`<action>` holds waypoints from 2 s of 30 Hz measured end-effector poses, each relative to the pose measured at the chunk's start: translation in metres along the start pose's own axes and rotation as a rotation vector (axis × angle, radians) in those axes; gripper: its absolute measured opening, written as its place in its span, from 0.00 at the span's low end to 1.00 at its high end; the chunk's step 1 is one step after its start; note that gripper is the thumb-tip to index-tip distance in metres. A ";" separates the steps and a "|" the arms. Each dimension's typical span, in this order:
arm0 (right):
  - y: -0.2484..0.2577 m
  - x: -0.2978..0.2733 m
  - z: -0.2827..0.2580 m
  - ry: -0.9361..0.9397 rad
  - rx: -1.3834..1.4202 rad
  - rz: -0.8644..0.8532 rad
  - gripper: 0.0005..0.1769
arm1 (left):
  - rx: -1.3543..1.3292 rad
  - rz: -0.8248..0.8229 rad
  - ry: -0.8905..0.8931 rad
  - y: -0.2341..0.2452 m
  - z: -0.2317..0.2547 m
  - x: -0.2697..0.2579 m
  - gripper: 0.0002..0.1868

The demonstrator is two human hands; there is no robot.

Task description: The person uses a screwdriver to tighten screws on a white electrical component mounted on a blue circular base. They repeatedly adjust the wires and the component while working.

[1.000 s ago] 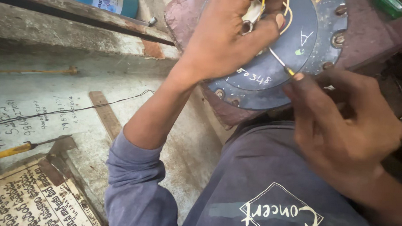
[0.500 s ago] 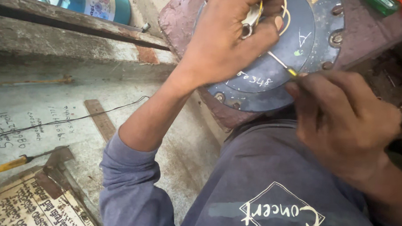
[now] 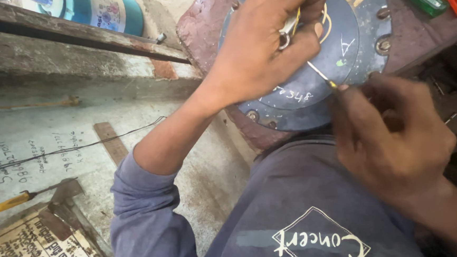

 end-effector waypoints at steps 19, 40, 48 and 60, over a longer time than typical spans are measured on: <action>0.004 0.011 0.000 0.095 0.004 -0.147 0.14 | -0.050 -0.001 -0.029 -0.001 -0.001 -0.002 0.09; -0.029 -0.005 0.048 -0.688 0.718 -0.420 0.17 | 0.095 0.121 0.013 -0.005 0.000 -0.009 0.08; 0.000 0.028 0.018 0.203 0.095 -0.249 0.17 | 0.186 0.145 0.072 -0.006 0.003 -0.008 0.08; -0.036 -0.019 0.065 -0.830 0.797 -0.481 0.17 | 0.187 0.134 0.147 -0.005 0.006 -0.006 0.09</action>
Point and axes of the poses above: each hand's wrist, its own x-axis towards the middle knuckle, its own y-axis out of the back of the hand, z = x × y, the point moved 7 cm from there along x, towards the middle knuckle, and after that the axes turned 13 degrees about y, right-handed, at the moved point
